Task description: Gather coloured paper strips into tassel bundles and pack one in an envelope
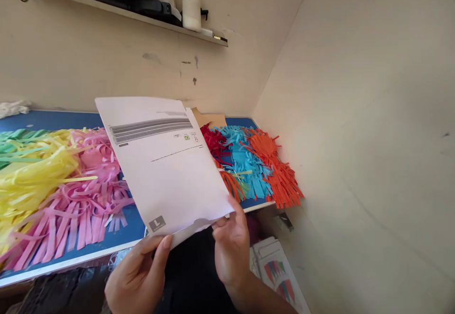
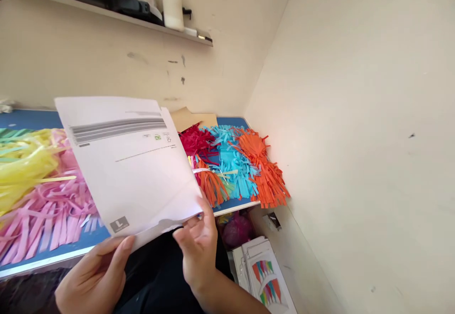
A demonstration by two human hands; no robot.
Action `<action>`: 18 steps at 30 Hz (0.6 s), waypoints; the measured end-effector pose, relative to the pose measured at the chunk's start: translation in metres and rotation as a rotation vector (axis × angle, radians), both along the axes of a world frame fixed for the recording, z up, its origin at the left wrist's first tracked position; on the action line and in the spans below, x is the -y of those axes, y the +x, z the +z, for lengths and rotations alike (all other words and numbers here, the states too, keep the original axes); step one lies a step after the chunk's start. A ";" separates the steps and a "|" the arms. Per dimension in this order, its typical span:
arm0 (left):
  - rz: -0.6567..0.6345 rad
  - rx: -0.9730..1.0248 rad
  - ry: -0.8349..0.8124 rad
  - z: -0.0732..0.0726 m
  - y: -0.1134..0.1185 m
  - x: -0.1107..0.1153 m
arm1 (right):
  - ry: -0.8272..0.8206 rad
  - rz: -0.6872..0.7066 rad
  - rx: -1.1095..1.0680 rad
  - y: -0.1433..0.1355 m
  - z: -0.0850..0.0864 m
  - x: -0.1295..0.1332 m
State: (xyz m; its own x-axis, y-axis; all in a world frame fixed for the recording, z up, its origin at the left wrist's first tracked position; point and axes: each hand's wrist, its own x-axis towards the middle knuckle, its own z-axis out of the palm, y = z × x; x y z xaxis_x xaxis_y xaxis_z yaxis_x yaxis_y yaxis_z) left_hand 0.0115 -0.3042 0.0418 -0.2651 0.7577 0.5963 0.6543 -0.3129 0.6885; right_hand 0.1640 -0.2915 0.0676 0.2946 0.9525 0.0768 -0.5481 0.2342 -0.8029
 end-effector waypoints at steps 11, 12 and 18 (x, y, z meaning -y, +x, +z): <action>-0.017 -0.333 0.158 0.015 -0.017 -0.003 | 0.019 0.053 0.914 0.066 0.020 -0.019; -0.019 -0.356 0.188 0.014 -0.016 -0.003 | 0.037 0.026 0.982 0.064 0.022 -0.015; -0.109 -0.435 0.293 0.012 -0.011 -0.006 | -0.324 0.746 0.535 0.044 0.012 -0.012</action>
State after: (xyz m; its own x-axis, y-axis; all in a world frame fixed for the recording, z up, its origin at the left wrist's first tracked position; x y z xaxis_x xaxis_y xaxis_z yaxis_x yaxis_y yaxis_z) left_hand 0.0007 -0.2986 0.0538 0.1247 0.5526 0.8240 0.8125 -0.5335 0.2349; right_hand 0.2079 -0.2799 0.0792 -0.3907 0.8789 -0.2736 -0.0104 -0.3014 -0.9534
